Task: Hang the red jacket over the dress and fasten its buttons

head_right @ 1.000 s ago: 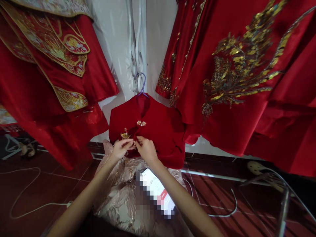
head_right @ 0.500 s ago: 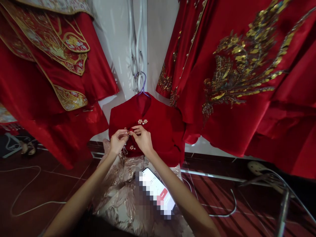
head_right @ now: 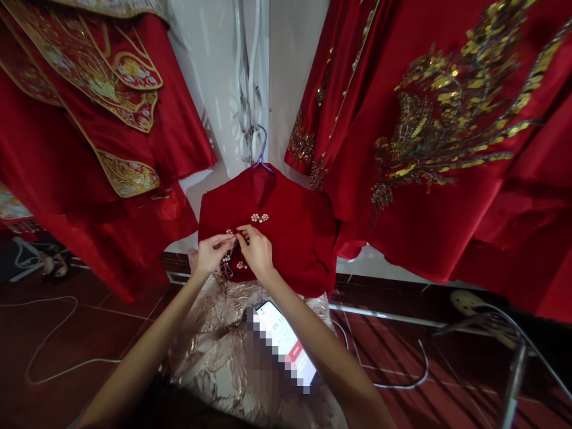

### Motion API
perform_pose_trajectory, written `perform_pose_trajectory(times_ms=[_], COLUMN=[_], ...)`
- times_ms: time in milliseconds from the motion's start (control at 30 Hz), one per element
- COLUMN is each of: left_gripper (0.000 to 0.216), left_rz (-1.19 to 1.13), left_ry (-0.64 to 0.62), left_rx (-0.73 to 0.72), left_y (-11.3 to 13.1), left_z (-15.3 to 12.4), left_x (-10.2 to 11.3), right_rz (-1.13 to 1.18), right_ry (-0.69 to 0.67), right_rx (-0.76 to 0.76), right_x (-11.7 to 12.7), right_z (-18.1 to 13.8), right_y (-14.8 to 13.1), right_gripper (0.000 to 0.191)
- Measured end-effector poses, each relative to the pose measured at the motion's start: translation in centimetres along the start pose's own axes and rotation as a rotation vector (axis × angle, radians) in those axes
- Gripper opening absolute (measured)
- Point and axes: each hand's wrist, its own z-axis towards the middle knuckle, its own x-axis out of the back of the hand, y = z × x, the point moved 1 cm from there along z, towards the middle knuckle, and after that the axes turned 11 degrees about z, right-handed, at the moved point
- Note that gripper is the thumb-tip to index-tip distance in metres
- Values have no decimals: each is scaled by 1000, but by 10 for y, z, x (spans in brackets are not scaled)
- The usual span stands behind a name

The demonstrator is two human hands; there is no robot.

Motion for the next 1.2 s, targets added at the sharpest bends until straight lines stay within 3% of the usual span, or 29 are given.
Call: perform_pose_trajectory(times_ms=[233,500,733,1033,1200], left_gripper=[23,19,44,41,41], left_rz=[9,-5,-146,-382,-297], left_ry=[-53,-16,136,41,49], left_rx=[-20,-20,74,352,269], left_y=[4,5,0,-3,-10], left_z=[3,8,8,6,0], left_x=[3,-6,-15,-17,-20], right_rz=[45,82,40,29,92], right_ry=[9,-124,-109,-169,-197], right_rx=[29,-12,-17,2,-36], right_x=[-1,7,5,14,13], right_z=[-1,10,16,13,16], right_y=[0,7,12,14,15], right_gripper=[14,17,19,25,31])
